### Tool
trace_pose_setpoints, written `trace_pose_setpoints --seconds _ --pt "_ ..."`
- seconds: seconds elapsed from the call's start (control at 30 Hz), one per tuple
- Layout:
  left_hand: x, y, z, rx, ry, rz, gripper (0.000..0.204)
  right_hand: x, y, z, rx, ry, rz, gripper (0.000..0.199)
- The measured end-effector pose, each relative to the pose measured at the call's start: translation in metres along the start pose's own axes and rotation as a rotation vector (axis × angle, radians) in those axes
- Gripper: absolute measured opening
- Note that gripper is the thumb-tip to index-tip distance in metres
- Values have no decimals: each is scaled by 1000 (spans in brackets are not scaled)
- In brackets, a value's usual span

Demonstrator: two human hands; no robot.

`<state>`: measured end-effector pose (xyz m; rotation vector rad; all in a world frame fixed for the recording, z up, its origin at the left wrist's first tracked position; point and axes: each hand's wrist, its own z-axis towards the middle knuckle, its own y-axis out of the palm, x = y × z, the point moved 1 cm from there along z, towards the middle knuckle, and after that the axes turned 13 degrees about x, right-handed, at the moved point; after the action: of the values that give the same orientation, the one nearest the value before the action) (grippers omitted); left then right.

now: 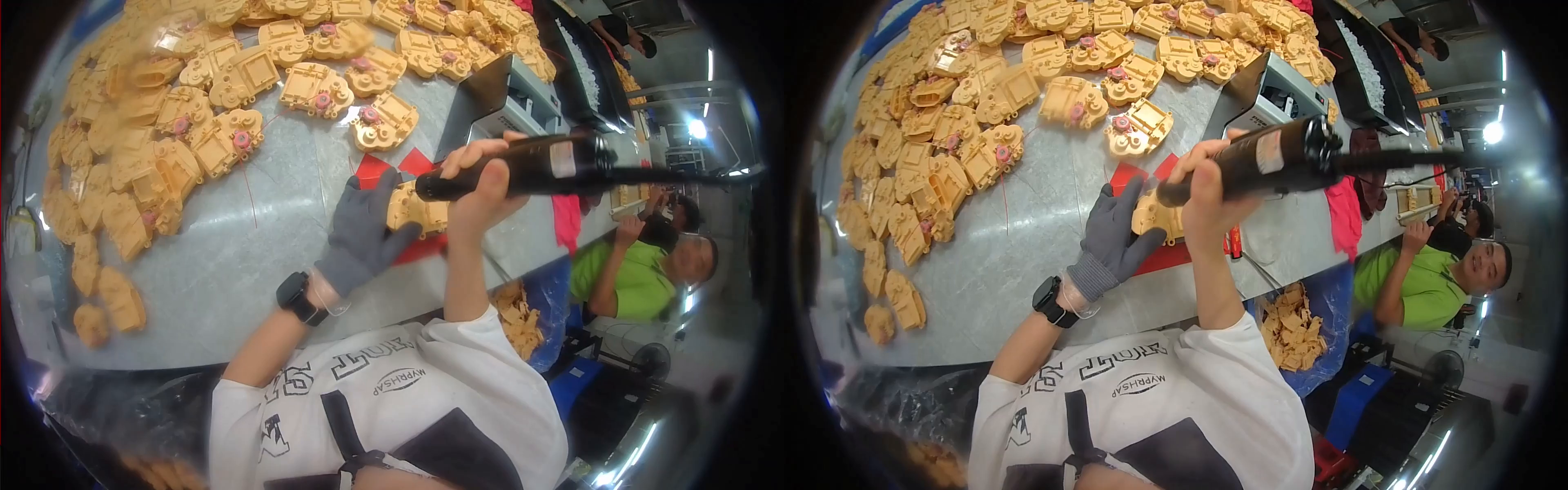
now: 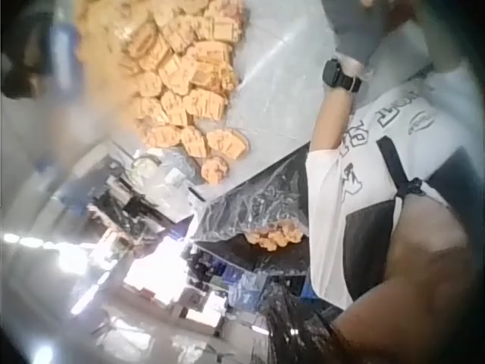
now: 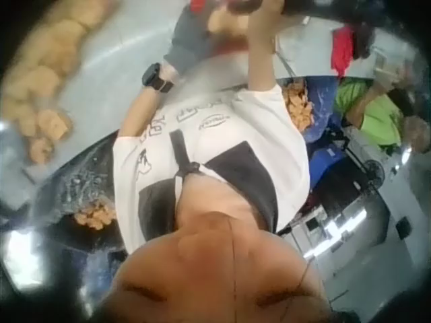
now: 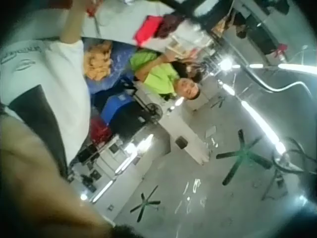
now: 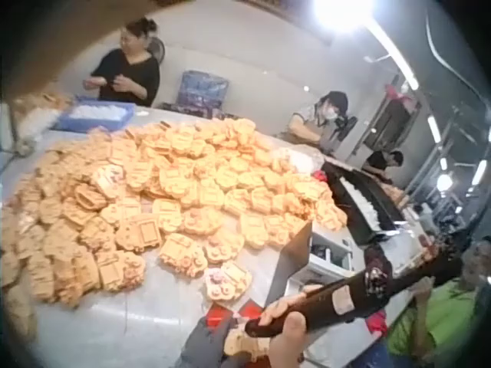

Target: The person picks up plastic toy casings from a pile and fastens them by driving screws with an electric screwdriver.

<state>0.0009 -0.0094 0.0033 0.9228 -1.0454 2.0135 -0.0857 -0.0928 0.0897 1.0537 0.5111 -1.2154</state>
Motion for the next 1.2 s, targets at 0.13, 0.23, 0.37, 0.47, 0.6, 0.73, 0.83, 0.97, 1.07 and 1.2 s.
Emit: trace_pose_setpoints --seconds 0.13,0.23,0.37,0.47,0.6,0.73,0.83,0.97,1.07,1.2 --pt "11 -2 8 -133 -195 63 69 -23 -33 3 219 101 208 50" --pt "21 -5 19 -247 -363 51 65 -67 -53 21 337 -147 221 51" --pt "29 -30 15 16 -895 -1049 55 -95 -76 20 441 -202 235 50" --pt "39 -62 12 103 -660 -1246 37 -102 -104 13 449 -170 208 48" --pt "40 -90 13 292 -1300 -1452 31 -90 -94 7 477 -108 173 47" --pt "40 -103 3 384 -1369 -1524 32 -72 -82 4 391 15 197 47" --pt "41 -113 0 417 -1374 -1530 34 -65 -78 6 360 68 185 47" --pt "44 -127 -4 517 -1343 -1592 34 -64 -76 9 350 124 184 47" --pt "40 -135 -8 496 -1297 -1652 32 -60 -77 6 353 172 183 47" --pt "39 -180 -18 495 -764 -1838 31 -63 -81 4 368 186 152 45"
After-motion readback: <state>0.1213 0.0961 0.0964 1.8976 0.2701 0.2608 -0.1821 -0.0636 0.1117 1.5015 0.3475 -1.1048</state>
